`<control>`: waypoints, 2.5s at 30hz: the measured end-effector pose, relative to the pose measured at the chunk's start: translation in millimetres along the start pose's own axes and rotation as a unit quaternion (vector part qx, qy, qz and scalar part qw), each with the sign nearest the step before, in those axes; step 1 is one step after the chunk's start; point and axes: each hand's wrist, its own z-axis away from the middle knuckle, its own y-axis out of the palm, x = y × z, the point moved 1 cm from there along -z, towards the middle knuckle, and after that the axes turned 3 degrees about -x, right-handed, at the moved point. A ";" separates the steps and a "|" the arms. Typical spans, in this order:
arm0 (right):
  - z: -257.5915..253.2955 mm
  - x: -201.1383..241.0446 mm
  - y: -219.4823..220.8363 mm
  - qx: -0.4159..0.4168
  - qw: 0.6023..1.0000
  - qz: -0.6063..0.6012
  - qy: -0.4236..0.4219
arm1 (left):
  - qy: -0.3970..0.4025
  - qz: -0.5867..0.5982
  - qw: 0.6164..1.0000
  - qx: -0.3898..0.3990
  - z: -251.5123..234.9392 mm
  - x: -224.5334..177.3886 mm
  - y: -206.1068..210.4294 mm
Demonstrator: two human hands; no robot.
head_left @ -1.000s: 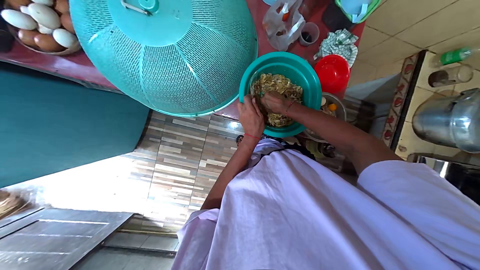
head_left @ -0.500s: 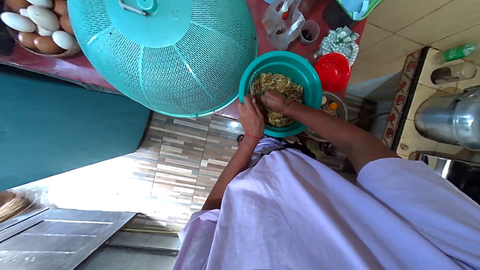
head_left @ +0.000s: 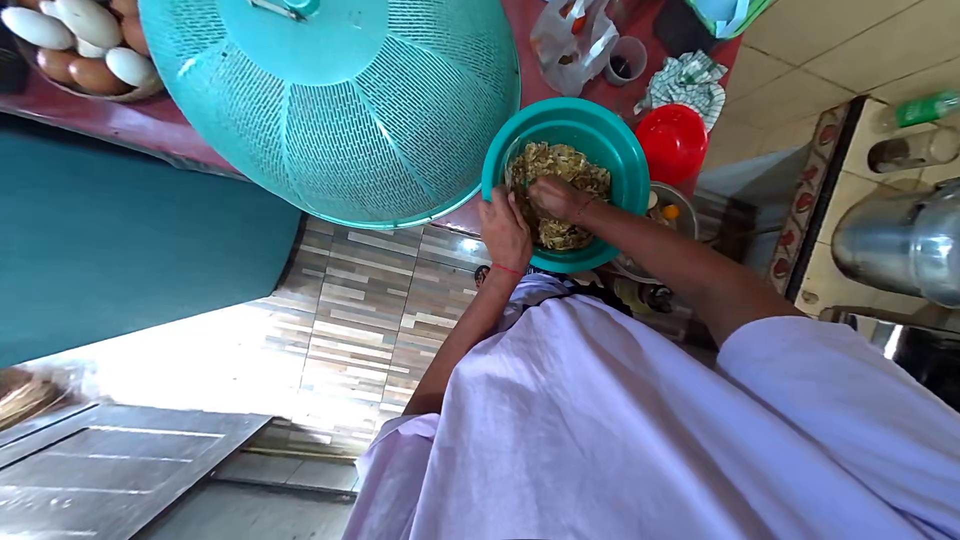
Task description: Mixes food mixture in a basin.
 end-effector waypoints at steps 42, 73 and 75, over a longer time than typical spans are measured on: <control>2.7 5.3 -7.3 0.065 0.998 0.016 -0.004 | -0.003 -0.005 1.000 0.001 -1.4 -0.8 -0.8; -1.3 -11.8 -11.7 0.053 0.998 -0.032 0.013 | -0.011 -0.006 1.000 0.009 -0.7 -1.3 -1.1; -5.1 -14.5 -2.6 0.034 0.999 -0.022 -0.002 | -0.009 -0.006 1.000 0.006 -0.2 -0.6 -0.4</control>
